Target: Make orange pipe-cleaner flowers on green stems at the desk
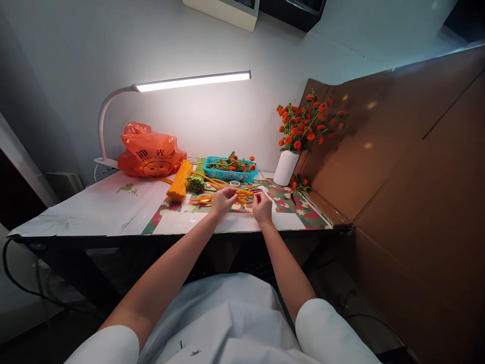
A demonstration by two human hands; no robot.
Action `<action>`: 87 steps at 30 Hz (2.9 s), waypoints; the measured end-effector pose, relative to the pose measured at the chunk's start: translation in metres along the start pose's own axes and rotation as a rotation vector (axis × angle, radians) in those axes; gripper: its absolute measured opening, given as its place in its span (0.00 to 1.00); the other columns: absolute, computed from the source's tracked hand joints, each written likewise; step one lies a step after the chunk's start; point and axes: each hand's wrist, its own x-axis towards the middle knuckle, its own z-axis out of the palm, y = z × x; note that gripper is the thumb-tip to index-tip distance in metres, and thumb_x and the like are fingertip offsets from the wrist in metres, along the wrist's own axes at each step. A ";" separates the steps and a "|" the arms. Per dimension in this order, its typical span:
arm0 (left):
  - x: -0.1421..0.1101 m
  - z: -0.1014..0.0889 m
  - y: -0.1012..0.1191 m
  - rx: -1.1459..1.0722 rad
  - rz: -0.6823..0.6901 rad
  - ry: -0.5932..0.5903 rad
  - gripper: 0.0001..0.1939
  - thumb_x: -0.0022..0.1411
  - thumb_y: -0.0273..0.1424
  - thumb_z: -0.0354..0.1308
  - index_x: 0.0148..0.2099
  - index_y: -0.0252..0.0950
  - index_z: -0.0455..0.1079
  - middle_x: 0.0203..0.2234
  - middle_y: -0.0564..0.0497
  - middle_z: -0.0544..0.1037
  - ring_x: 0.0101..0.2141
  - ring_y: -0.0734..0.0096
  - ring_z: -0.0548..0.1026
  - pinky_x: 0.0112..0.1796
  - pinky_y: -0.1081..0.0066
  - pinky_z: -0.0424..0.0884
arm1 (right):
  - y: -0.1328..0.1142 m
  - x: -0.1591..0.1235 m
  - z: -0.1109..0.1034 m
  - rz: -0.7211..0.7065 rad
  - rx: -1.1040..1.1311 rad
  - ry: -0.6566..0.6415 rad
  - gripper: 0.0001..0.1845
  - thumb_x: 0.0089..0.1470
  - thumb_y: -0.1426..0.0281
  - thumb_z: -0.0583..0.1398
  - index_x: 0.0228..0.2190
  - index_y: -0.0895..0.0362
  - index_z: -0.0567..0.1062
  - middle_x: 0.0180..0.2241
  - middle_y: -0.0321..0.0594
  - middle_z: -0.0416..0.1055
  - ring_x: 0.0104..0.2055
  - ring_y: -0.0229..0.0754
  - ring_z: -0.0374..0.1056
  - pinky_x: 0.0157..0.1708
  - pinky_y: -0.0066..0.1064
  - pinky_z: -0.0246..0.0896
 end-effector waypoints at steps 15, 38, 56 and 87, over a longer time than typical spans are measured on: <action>-0.002 -0.001 0.010 -0.012 -0.001 -0.013 0.20 0.50 0.44 0.63 0.37 0.32 0.75 0.25 0.47 0.79 0.24 0.68 0.76 0.23 0.73 0.71 | 0.002 0.000 0.000 -0.091 0.040 -0.065 0.08 0.54 0.72 0.52 0.31 0.57 0.72 0.32 0.44 0.73 0.36 0.45 0.68 0.38 0.35 0.63; -0.007 -0.004 0.010 0.266 0.198 -0.206 0.10 0.55 0.35 0.58 0.34 0.36 0.77 0.27 0.49 0.80 0.27 0.69 0.75 0.29 0.73 0.70 | 0.007 0.003 -0.005 -0.117 0.030 -0.084 0.09 0.55 0.73 0.51 0.27 0.55 0.70 0.31 0.43 0.71 0.36 0.45 0.66 0.38 0.35 0.62; -0.005 0.002 -0.002 0.075 0.127 -0.140 0.14 0.52 0.39 0.61 0.37 0.34 0.77 0.28 0.46 0.81 0.29 0.65 0.78 0.30 0.70 0.73 | 0.003 0.000 -0.003 -0.020 0.052 -0.047 0.08 0.53 0.68 0.54 0.25 0.55 0.71 0.28 0.42 0.73 0.33 0.45 0.68 0.35 0.35 0.63; 0.000 0.003 0.007 -0.209 -0.072 -0.092 0.20 0.45 0.42 0.68 0.38 0.33 0.78 0.28 0.46 0.81 0.29 0.64 0.78 0.31 0.69 0.74 | -0.002 0.000 -0.001 0.227 0.235 -0.057 0.10 0.50 0.66 0.57 0.30 0.58 0.77 0.29 0.42 0.77 0.28 0.41 0.68 0.31 0.32 0.65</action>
